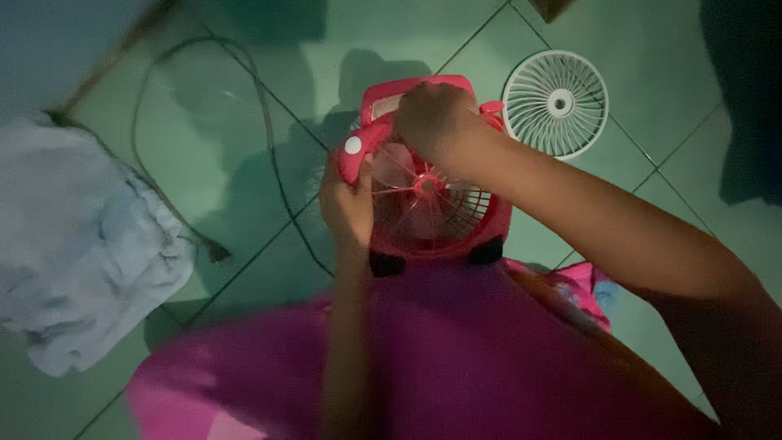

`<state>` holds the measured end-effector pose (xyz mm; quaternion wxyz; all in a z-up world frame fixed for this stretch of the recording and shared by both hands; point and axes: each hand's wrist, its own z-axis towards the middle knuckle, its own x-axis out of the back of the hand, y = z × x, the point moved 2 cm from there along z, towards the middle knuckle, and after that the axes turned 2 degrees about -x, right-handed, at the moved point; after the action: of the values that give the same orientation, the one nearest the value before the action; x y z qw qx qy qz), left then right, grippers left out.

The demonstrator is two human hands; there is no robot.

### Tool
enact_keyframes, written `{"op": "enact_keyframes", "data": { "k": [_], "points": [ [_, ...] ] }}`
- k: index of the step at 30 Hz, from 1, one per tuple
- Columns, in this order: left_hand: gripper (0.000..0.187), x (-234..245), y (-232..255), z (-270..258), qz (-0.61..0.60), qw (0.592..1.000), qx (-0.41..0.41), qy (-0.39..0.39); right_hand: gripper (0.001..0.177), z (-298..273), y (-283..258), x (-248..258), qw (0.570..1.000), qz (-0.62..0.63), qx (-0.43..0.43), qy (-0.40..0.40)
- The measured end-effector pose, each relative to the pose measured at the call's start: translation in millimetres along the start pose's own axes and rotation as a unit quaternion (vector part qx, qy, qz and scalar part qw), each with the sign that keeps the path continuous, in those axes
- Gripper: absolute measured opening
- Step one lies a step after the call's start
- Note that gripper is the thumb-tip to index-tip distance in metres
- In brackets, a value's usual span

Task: The person reassembles a pink car-shaped electric fan on the floor. They place the fan blade onto the motor shaft, secure it with a white plastic nut using a screwdriver, then attach the front grille and tighten the central red cap.

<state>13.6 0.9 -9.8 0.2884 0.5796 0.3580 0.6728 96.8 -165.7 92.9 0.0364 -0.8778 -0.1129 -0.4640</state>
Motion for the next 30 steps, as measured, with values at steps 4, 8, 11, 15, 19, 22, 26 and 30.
{"op": "enact_keyframes", "data": {
  "k": [4, 8, 11, 15, 19, 22, 26, 30],
  "points": [
    [0.051, 1.2, -2.8, 2.1, 0.027, 0.999, 0.008, -0.045, 0.067, -3.4, -3.0, -3.2, 0.998, -0.024, 0.036, 0.037],
    [0.060, 0.4, -5.3, 2.4, -0.005, 1.000, 0.014, -0.013, 0.089, -15.9, -8.1, -7.1, 0.960, -0.177, 0.174, 0.132],
    [0.061, -1.2, -9.4, 2.8, 0.004, 0.998, 0.056, -0.036, 0.059, -26.9, -14.8, -4.2, 0.950, -0.184, 0.195, 0.162],
    [0.060, 0.6, -8.8, 0.9, 0.017, 1.000, 0.004, 0.007, 0.037, -37.1, -0.8, 5.7, 0.978, -0.051, 0.200, 0.043],
    [0.063, -0.6, -9.4, -1.3, -0.034, 0.996, 0.075, -0.038, 0.017, -33.2, 8.4, 5.6, 0.978, 0.039, 0.203, 0.032],
    [0.070, -1.0, -6.4, -1.6, -0.009, 0.997, 0.068, -0.042, 0.019, -16.1, 7.6, -2.1, 0.980, 0.017, 0.180, 0.088],
    [0.068, 0.1, -6.0, -2.0, -0.046, 0.998, 0.036, -0.023, 0.039, 5.8, 9.6, -15.5, 0.990, 0.085, 0.091, 0.064],
    [0.068, -1.7, -10.1, -1.4, 0.000, 1.000, -0.007, 0.000, 0.039, 16.4, 6.5, -23.4, 0.991, 0.126, 0.018, 0.033]
  ]
}}
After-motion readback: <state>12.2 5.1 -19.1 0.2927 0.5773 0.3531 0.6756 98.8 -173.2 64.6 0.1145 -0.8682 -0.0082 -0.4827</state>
